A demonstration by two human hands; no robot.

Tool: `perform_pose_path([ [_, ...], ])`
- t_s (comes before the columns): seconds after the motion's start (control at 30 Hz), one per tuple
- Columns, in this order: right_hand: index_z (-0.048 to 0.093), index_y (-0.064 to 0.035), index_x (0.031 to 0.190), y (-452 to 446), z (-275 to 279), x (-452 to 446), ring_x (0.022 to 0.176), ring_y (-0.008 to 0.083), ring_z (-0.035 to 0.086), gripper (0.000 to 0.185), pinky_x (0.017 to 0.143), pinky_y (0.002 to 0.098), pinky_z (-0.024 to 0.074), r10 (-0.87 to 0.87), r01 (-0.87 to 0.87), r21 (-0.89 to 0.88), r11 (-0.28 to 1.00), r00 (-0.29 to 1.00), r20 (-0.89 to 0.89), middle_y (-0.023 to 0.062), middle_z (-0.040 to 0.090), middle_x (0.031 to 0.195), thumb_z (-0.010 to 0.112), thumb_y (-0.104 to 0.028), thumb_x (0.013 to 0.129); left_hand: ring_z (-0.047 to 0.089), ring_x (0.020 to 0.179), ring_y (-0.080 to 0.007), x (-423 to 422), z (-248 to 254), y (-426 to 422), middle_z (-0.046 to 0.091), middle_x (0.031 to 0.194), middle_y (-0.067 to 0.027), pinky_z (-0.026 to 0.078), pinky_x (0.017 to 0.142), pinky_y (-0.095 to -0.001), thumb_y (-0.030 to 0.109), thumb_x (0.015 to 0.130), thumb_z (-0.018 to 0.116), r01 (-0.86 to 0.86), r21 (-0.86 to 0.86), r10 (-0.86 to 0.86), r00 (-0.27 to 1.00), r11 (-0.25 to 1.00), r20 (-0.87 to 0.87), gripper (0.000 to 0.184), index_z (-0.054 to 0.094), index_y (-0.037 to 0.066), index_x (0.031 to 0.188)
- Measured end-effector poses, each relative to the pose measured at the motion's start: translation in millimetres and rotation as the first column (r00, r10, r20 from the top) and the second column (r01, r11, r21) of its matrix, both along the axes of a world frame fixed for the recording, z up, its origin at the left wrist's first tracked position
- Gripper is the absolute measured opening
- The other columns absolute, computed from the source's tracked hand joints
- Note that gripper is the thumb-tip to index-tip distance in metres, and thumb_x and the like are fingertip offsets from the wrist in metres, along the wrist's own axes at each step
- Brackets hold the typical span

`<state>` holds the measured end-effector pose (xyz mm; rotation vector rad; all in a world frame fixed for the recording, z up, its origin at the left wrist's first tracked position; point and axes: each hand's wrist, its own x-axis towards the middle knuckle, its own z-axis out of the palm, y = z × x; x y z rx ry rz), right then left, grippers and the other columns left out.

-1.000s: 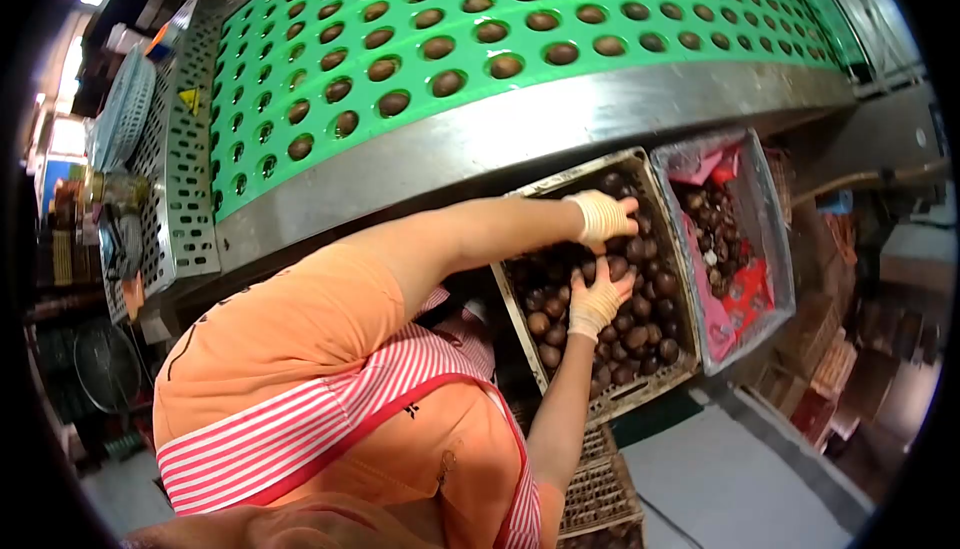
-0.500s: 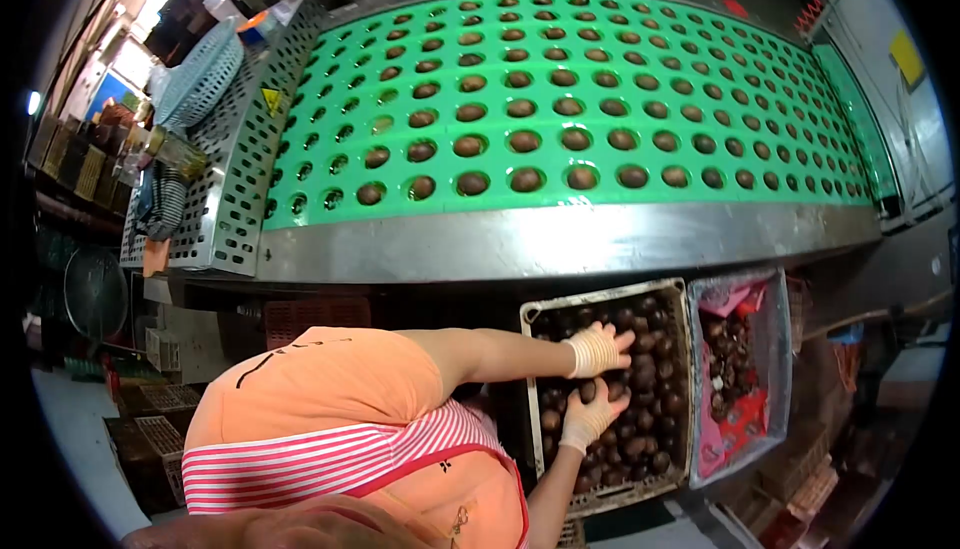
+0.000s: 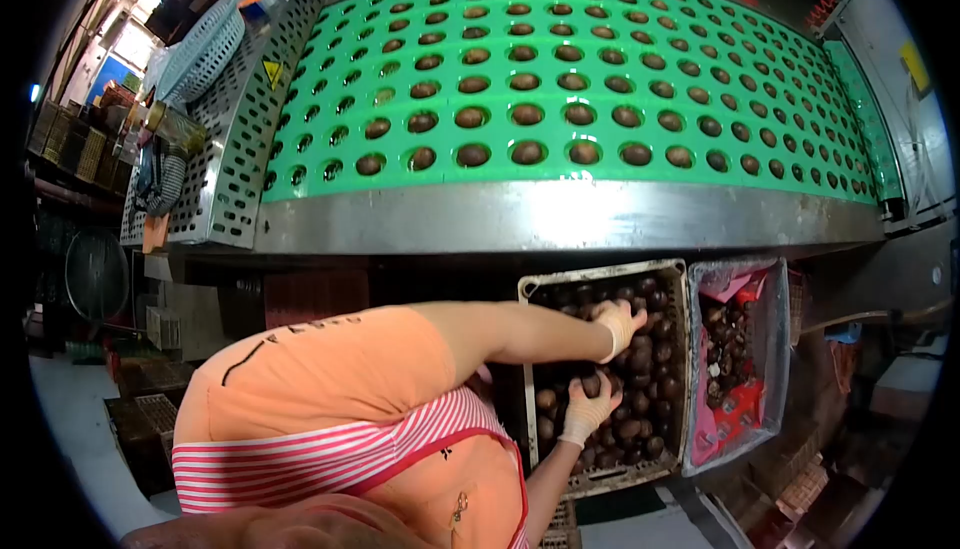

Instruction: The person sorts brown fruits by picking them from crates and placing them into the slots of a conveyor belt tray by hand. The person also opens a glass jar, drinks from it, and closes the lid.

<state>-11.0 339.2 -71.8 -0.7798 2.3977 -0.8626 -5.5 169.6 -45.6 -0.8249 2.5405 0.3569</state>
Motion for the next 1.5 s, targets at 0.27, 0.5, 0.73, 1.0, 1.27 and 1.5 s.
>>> perform_pose_path([
  [0.27, 0.067, -0.0119, 0.111, -16.3, 21.0, 13.1, 0.122, 0.0419, 0.048, 0.051, 0.101, 0.0419, 0.0432, 0.285, -0.274, 0.199, 0.941, 0.958, -0.029, 0.0253, 0.03, 0.146, 0.081, -0.022, 0.063, 0.057, 0.096, -0.0351, 25.7, -23.7, 7.0, 0.053, 0.117, -0.0169, 0.048, 0.054, -0.0419, 0.014, 0.056, 0.079, 0.282, -0.414, -0.228, 0.958, 0.865, 0.176, 0.099, 0.032, 0.009, 0.144],
  [0.5, 0.069, -0.0102, 0.109, -14.8, 19.0, 9.2, 0.113, 0.0379, 0.052, 0.053, 0.099, 0.0401, 0.0441, 0.152, -0.149, 0.162, 0.975, 0.988, -0.011, 0.0244, 0.045, 0.13, 0.084, -0.021, 0.06, 0.06, 0.093, -0.0366, 31.9, -55.8, -2.2, 0.047, 0.131, -0.0171, 0.047, 0.051, -0.0439, 0.024, 0.069, 0.076, 0.257, -0.515, -0.326, 0.944, 0.818, -0.048, 0.08, 0.042, 0.004, 0.138],
  [0.73, 0.054, -0.0102, 0.13, 17.3, 42.0, -12.1, 0.107, 0.0164, 0.057, 0.047, 0.073, 0.026, 0.0513, -0.052, 0.561, -0.243, 0.791, 0.457, 0.888, 0.0042, 0.058, 0.122, 0.064, -0.031, 0.089, 0.062, 0.092, -0.0362, 118.1, 61.0, -52.5, 0.049, 0.125, -0.0197, 0.053, 0.078, -0.0444, 0.037, 0.068, 0.076, 0.169, 0.467, 0.243, 0.675, 0.868, -0.697, 0.062, 0.061, 0.007, 0.119],
  [1.0, 0.054, -0.0106, 0.128, -154.0, 132.2, 135.2, 0.092, 0.0121, 0.054, 0.04, 0.06, 0.0214, 0.0437, 0.29, 0.343, -0.462, 0.818, 0.449, 0.845, 0.0006, 0.057, 0.119, 0.053, -0.034, 0.095, 0.055, 0.067, -0.011, 311.6, 105.8, -80.7, 0.059, 0.089, -0.0026, 0.045, 0.055, -0.0245, 0.026, 0.08, 0.072, 0.299, 0.951, 0.977, 0.165, 0.079, -0.134, 0.039, 0.057, 0.008, 0.112],
  [1.27, 0.054, -0.0055, 0.119, -374.3, 144.3, 311.1, 0.08, 0.0127, 0.052, 0.034, 0.057, 0.022, 0.0404, 0.845, -0.33, -0.778, 0.534, 0.235, 0.48, 0.0036, 0.055, 0.104, 0.057, -0.027, 0.094, 0.059, 0.076, -0.0132, 532.1, 107.9, -154.4, 0.06, 0.094, -0.0033, 0.048, 0.055, -0.0247, 0.029, 0.086, 0.068, 0.012, 0.908, 0.828, -0.416, 0.418, -0.376, 0.04, 0.053, 0.008, 0.117],
  [1.5, 0.055, 0.0021, 0.12, -508.5, 89.9, 421.0, 0.09, 0.0218, 0.059, 0.053, 0.08, 0.0364, 0.0523, 0.725, -0.558, -0.491, 0.669, 0.346, 0.595, 0.0075, 0.06, 0.09, 0.078, -0.02, 0.077, 0.064, 0.086, -0.024, 608.3, 26.7, -216.6, 0.061, 0.106, -0.0075, 0.053, 0.076, -0.0366, 0.026, 0.072, 0.078, -0.815, 0.438, 0.581, -0.159, 0.379, -0.798, 0.035, 0.063, 0.007, 0.097],
])
